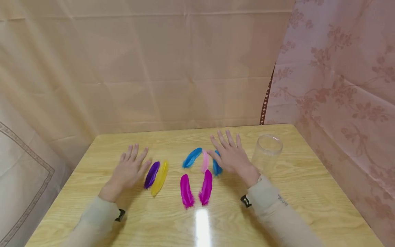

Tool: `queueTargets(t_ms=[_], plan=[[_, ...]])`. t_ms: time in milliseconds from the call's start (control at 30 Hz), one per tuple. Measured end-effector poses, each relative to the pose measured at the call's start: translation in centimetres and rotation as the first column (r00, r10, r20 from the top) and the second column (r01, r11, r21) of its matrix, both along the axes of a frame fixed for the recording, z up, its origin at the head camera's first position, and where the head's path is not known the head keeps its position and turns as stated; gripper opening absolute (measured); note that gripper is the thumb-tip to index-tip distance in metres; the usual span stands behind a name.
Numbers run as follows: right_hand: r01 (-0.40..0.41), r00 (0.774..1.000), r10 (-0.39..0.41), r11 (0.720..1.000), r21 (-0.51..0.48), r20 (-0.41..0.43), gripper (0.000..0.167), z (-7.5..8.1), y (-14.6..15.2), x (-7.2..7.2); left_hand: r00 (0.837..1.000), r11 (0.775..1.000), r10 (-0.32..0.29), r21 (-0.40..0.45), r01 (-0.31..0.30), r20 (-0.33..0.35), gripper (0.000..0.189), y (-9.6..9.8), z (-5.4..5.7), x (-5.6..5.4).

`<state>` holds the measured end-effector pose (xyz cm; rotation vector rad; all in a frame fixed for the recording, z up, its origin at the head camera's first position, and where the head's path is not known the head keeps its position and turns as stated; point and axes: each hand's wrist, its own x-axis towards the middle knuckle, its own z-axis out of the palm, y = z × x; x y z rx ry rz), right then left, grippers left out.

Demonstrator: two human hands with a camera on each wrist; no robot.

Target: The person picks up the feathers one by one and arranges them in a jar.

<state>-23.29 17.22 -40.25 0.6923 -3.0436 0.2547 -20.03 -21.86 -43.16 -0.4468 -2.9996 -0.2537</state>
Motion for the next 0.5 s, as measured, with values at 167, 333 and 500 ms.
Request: queueTargets(t_ms=[167, 333, 500], plan=[[-0.031, 0.998, 0.032, 0.999, 0.013, -0.045, 0.072, 2.9, -0.1, 0.2, 1.0, 1.0, -0.01, -0.022, 0.01, 0.001, 0.065, 0.0, 1.8, -0.5], [-0.052, 0.995, 0.055, 0.998, 0.027, -0.089, 0.072, 6.1, 0.0, 0.9, 0.999, 0.998, -0.031, -0.054, 0.03, -0.016, 0.066, 0.2, 4.0, -1.1], [-0.051, 0.991, 0.053, 0.999, 0.019, -0.125, 0.072, 9.6, 0.7, 2.2, 0.998, 0.995, -0.056, -0.089, 0.055, -0.009, 0.068, 0.5, 6.0, -1.3]])
